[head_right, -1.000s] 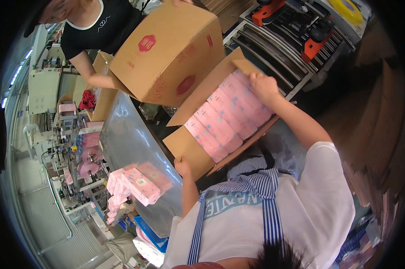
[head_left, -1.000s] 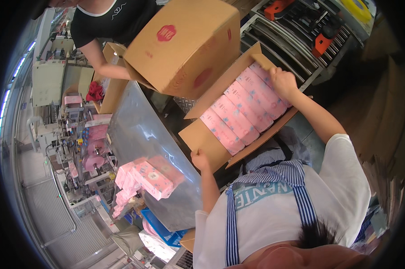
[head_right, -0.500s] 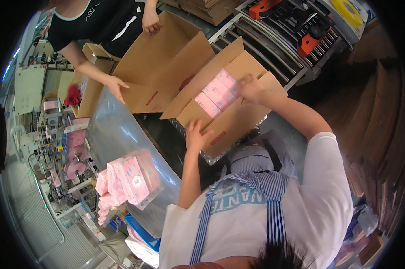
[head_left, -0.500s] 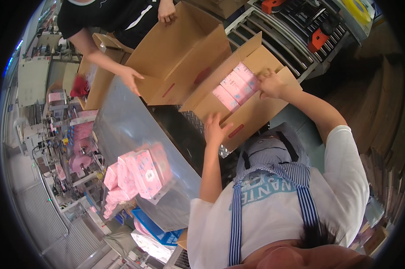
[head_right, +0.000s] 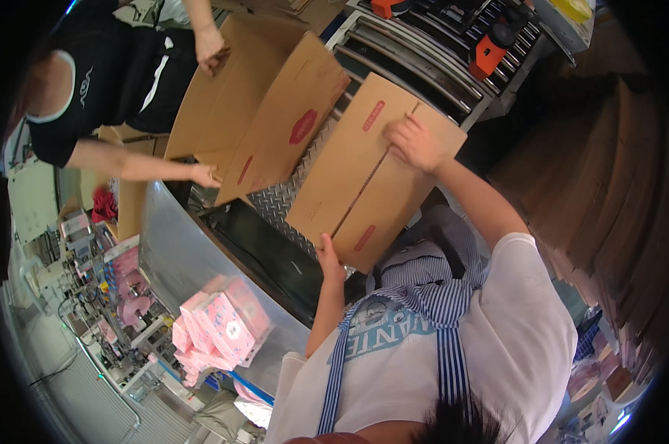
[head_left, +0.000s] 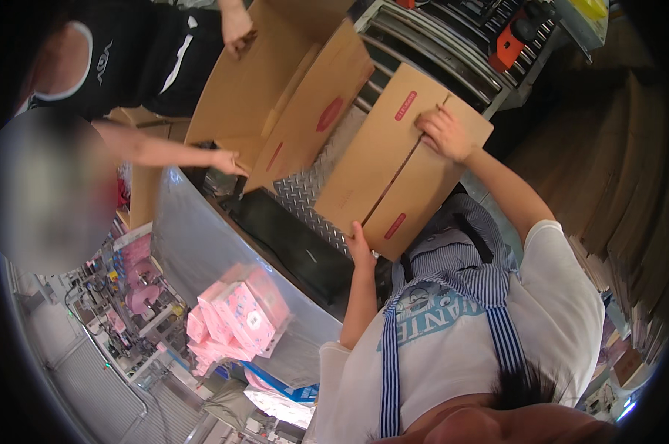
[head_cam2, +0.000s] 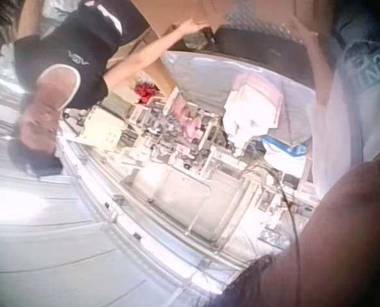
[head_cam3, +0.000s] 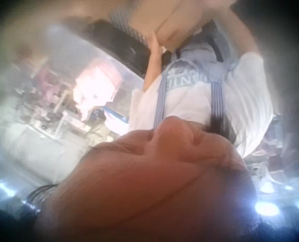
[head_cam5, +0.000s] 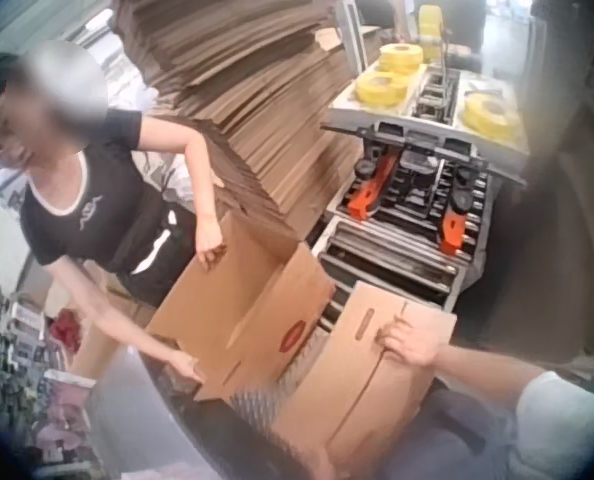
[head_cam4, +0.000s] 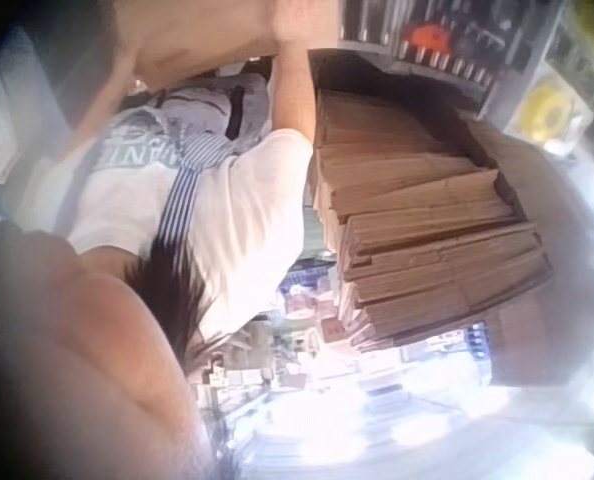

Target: The person repeatedly picks up stacks of pink-wrapped packages from a metal table and places them into a cardboard box. They then close the box flaps and move the box aside before repeating the process with a new box.

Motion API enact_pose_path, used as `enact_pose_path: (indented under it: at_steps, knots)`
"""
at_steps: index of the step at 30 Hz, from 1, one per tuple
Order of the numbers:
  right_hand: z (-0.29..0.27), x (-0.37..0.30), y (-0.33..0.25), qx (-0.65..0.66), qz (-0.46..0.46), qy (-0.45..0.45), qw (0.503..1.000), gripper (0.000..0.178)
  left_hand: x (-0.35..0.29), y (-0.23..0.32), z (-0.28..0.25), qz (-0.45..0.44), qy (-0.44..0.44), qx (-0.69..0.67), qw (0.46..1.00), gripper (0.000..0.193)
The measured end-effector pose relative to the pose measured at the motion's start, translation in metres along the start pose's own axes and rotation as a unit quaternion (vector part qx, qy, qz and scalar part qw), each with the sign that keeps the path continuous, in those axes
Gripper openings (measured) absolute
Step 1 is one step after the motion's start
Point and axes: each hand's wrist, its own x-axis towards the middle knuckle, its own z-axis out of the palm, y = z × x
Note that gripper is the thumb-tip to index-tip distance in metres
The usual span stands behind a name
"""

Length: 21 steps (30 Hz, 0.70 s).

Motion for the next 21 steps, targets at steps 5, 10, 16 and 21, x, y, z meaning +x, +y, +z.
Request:
enact_pose_path:
  at_steps: [5, 10, 16, 21]
  knots:
    - [-0.032, 0.074, 0.114, 0.009, 0.037, 0.025, 0.999, 0.022, 0.027, 0.007, 0.108, 0.015, -0.039, 0.014, 0.999, 0.052]
    - [-0.068, 0.127, 0.227, -0.016, 0.075, 0.062, 0.995, 0.024, 0.085, 0.063, 0.249, 0.017, -0.052, 0.017, 0.998, 0.058]
    - [-0.095, 0.136, 0.301, -0.018, 0.100, 0.117, 0.988, 0.024, 0.144, 0.095, 0.338, 0.018, -0.092, 0.111, 0.989, 0.068]
    - [-0.077, 0.080, 0.244, 0.007, 0.180, 0.176, 0.968, 0.040, 0.135, 0.096, 0.406, 0.008, -0.077, 0.155, 0.985, 0.072]
